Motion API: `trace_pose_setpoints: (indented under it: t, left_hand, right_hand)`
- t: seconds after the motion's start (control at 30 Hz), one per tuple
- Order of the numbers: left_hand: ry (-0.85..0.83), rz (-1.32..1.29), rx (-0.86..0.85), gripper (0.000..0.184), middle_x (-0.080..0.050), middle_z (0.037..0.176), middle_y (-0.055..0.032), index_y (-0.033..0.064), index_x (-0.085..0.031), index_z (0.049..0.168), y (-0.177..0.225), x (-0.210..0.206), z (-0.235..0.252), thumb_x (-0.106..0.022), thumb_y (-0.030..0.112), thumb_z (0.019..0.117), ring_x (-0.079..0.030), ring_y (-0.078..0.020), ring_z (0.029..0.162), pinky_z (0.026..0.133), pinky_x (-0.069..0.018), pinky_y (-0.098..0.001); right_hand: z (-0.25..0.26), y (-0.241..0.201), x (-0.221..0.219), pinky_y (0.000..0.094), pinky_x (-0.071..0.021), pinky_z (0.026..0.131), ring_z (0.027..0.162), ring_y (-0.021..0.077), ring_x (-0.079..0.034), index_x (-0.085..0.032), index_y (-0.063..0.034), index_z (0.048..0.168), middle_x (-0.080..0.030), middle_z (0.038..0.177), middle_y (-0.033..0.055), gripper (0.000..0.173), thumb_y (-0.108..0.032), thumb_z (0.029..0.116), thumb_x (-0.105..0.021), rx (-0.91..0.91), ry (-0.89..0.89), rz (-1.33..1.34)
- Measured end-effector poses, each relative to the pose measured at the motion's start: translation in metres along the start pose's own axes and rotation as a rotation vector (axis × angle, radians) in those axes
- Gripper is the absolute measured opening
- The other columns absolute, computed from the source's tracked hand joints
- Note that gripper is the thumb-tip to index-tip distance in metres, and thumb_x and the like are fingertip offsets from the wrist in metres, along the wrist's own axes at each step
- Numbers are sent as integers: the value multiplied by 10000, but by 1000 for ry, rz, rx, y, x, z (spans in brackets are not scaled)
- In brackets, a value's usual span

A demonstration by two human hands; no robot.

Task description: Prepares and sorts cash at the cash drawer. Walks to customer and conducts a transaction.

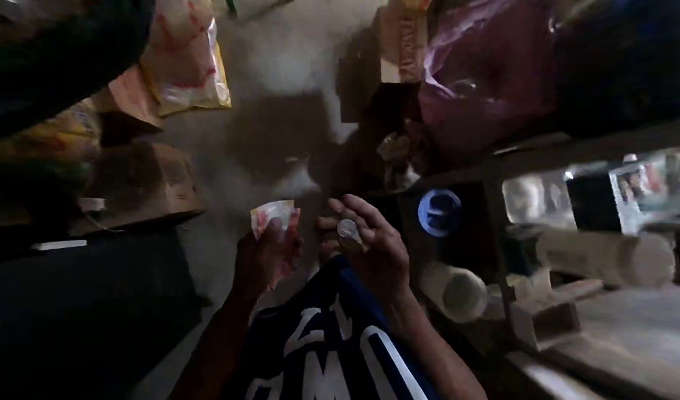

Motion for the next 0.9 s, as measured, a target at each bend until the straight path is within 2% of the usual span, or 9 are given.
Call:
trace_pose_setpoints:
  t: [0.07, 0.13, 0.23, 0.33, 0.5, 0.6, 0.67, 0.73, 0.9]
  left_hand:
    - [-11, -64, 36, 330, -755, 850, -8, 6, -626, 1156, 20, -10, 57, -394, 234, 1101, -730, -111, 703, 645, -638, -299]
    - [-77, -89, 19, 375, -758, 839, -40, 9, -642, 1138, 44, -22, 108, -360, 254, 1109, -727, -146, 675, 626, -635, -312]
    - [-102, -49, 30, 345, -754, 826, 2, 41, -660, 1146, 88, -39, 174, -402, 266, 1101, -725, -104, 679, 642, -635, -292]
    - [-250, -56, 76, 352, -756, 889, -8, 35, -663, 1172, 124, -53, 240, -433, 286, 1087, -730, -126, 712, 661, -645, -322]
    - [-523, -88, 138, 347, -759, 919, -22, 34, -642, 1199, 189, -64, 382, -488, 312, 1060, -721, -122, 697, 612, -616, -283]
    - [-664, 4, 119, 345, -767, 947, -12, 28, -661, 1194, 240, -73, 491, -550, 306, 1024, -720, -94, 730, 639, -606, -269]
    - [-744, 54, 154, 357, -764, 982, -9, 23, -641, 1229, 276, -81, 538, -551, 306, 1031, -727, -98, 778, 685, -616, -282]
    - [-797, 103, 171, 343, -761, 983, -1, 32, -614, 1258, 319, -92, 584, -516, 277, 1038, -719, -86, 764, 644, -602, -264]
    - [-896, 166, 187, 351, -755, 946, -7, 22, -607, 1292, 400, -153, 692, -504, 262, 1056, -716, -87, 732, 625, -606, -259]
  right_hand:
    - [62, -9, 18, 297, -614, 672, 788, 150, -715, -671, -26, 1256, -744, 1025, 101, 291, -108, 999, -562, -95, 186, -257]
    - [118, -14, 31, 210, -517, 530, 590, 64, -593, -699, 8, 1151, -687, 807, 42, 201, -63, 974, -636, -247, 304, -560]
    - [201, -26, 38, 207, -532, 603, 638, 40, -592, -682, 7, 1175, -674, 817, 22, 311, -105, 897, -766, -335, 242, -821]
    - [294, -44, 32, 275, -611, 742, 777, 102, -694, -677, 37, 1204, -732, 911, 79, 346, -104, 901, -768, -325, 148, -800]
    - [464, -83, 26, 213, -577, 725, 763, 24, -661, -730, 15, 934, -715, 852, 5, 95, -78, 937, -710, -260, -11, -826]
    - [566, -108, 38, 201, -562, 704, 750, 16, -641, -719, 10, 892, -690, 836, 2, 137, -114, 949, -706, -177, 62, -883]
    - [615, -129, 42, 208, -564, 723, 776, 24, -644, -731, 14, 897, -693, 859, 17, 175, -147, 960, -701, -136, 99, -919]
    - [664, -154, 41, 210, -555, 720, 776, 28, -640, -730, 10, 894, -692, 851, 21, 195, -171, 961, -704, -57, 141, -921]
    - [760, -226, 59, 188, -576, 744, 807, 5, -657, -718, 46, 991, -714, 916, 34, 148, -92, 962, -673, 43, 264, -903]
Point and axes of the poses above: each hand's wrist, its own z-axis towards the middle knuckle, its own x-axis out of the back of the hand, y = z × x, the point moved 7 cm from there along z, towards the middle knuckle
